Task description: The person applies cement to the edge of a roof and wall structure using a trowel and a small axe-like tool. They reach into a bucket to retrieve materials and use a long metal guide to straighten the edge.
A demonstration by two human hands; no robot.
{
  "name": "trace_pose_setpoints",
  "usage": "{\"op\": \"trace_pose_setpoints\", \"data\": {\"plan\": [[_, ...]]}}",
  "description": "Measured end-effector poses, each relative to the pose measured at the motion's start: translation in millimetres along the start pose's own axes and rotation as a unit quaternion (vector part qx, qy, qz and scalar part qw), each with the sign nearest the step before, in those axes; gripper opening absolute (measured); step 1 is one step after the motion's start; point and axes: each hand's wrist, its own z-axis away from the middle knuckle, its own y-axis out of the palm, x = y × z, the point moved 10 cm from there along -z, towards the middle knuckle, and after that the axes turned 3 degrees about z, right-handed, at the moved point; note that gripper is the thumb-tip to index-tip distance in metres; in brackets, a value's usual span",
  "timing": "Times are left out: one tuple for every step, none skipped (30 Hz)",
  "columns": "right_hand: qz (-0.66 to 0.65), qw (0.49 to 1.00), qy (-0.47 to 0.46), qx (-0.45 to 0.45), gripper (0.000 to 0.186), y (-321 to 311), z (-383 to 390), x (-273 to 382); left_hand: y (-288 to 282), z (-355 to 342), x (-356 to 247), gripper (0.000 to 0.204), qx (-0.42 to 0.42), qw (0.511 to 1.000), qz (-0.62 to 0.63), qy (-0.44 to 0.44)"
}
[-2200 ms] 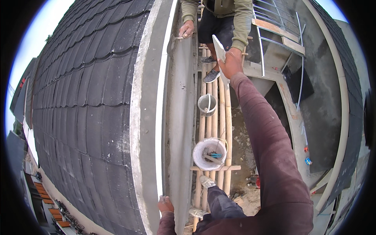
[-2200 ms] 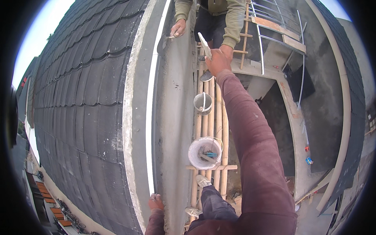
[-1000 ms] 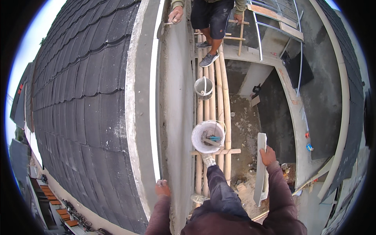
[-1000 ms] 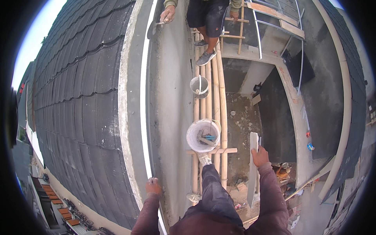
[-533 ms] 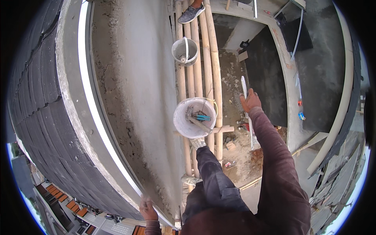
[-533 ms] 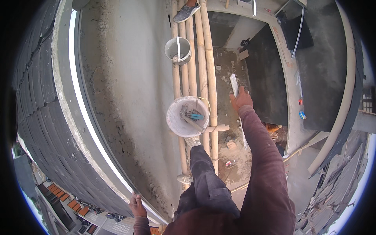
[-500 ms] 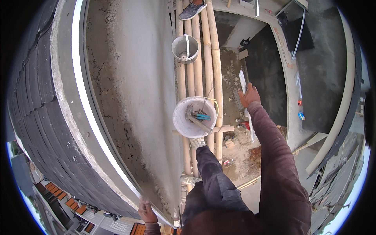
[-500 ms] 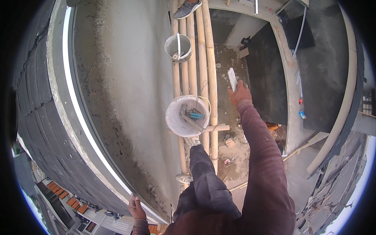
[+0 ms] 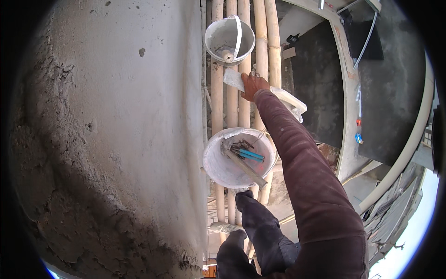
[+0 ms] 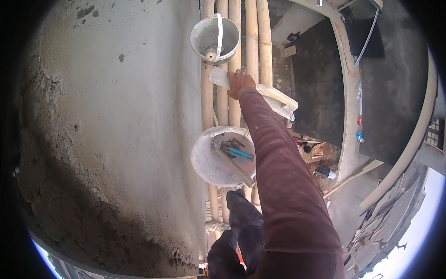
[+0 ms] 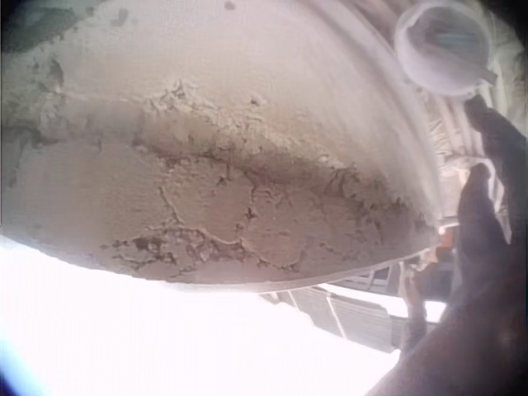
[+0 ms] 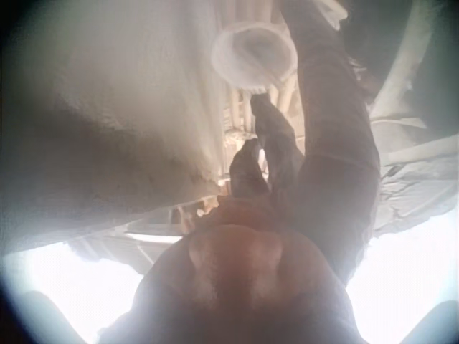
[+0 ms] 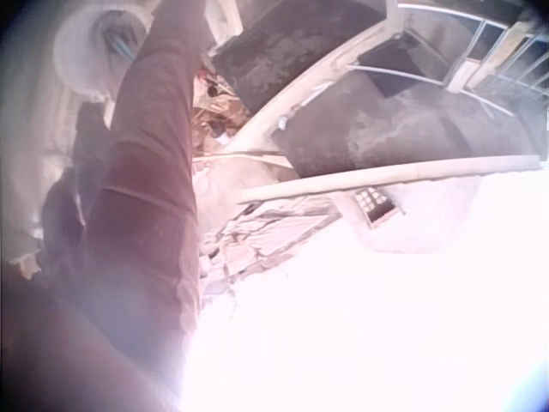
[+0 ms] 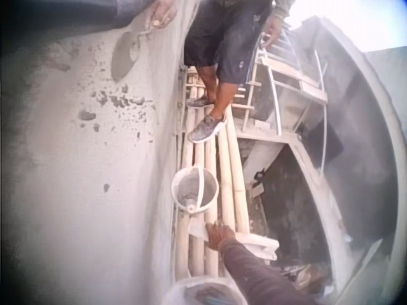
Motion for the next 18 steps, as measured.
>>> {"op": "trace_pose_setpoints", "data": {"plan": [[0.004, 1.000, 0.004, 0.001, 0.066, 6, -12, 8, 4, -4, -5, 0.039, 0.001, 1.000, -0.008, 0.005], [0.017, 1.000, 0.015, -0.005, 0.066, 12, -21, 16, 7, -5, -7, 0.039, 0.004, 1.000, -0.015, 0.009], [0.028, 0.999, 0.025, -0.011, 0.067, 20, -31, 24, 9, -9, -12, 0.039, 0.007, 1.000, -0.025, 0.014], [0.039, 0.998, 0.035, -0.017, 0.068, 28, -40, 29, 13, -12, -15, 0.039, 0.007, 0.999, -0.033, 0.018], [0.046, 0.998, 0.050, -0.016, 0.072, 38, -45, 32, 15, -15, -18, 0.039, 0.010, 0.999, -0.038, 0.022], [0.050, 0.997, 0.055, -0.021, 0.060, 45, -47, 41, 17, -17, -19, 0.039, 0.007, 0.999, -0.043, 0.025], [0.054, 0.996, 0.060, -0.025, 0.049, 53, -46, 49, 17, -17, -20, 0.039, 0.005, 0.998, -0.048, 0.027], [0.059, 0.996, 0.064, -0.029, 0.038, 59, -48, 56, 18, -18, -20, 0.039, 0.005, 0.998, -0.051, 0.028], [0.053, 0.995, 0.080, -0.039, 0.033, 76, -51, 47, 19, -24, -23, 0.039, 0.012, 0.998, -0.056, 0.034], [0.052, 0.994, 0.082, -0.043, 0.033, 82, -56, 48, 20, -23, -23, 0.039, 0.007, 0.998, -0.055, 0.039], [0.051, 0.994, 0.084, -0.046, 0.033, 89, -60, 49, 20, -23, -25, 0.039, 0.004, 0.997, -0.058, 0.046], [0.055, 0.994, 0.085, -0.041, 0.033, 91, -55, 54, 20, -20, -24, 0.039, 0.003, 0.997, -0.062, 0.044], [0.023, 0.996, 0.076, -0.034, 0.035, 92, -56, 57, 19, -20, -23, 0.039, 0.001, 0.997, -0.064, 0.047], [-0.002, 0.998, 0.070, -0.008, 0.037, 93, -60, 59, 19, -20, -22, 0.039, -0.002, 0.997, -0.065, 0.050], [-0.025, 0.997, 0.068, 0.022, 0.040, 93, -61, 55, 18, -18, -21, 0.039, -0.001, 0.996, -0.067, 0.053], [-0.048, 0.995, 0.063, 0.055, 0.043, 91, -57, 54, 14, -14, -20, 0.039, -0.003, 0.996, -0.069, 0.055], [-0.075, 0.991, 0.050, 0.100, 0.055, 78, -50, 57, 13, -10, -17, 0.039, -0.006, 0.996, -0.070, 0.058], [-0.089, 0.991, 0.043, 0.093, 0.056, 68, -45, 46, 11, -10, -17, 0.039, -0.001, 0.995, -0.070, 0.064]]}}
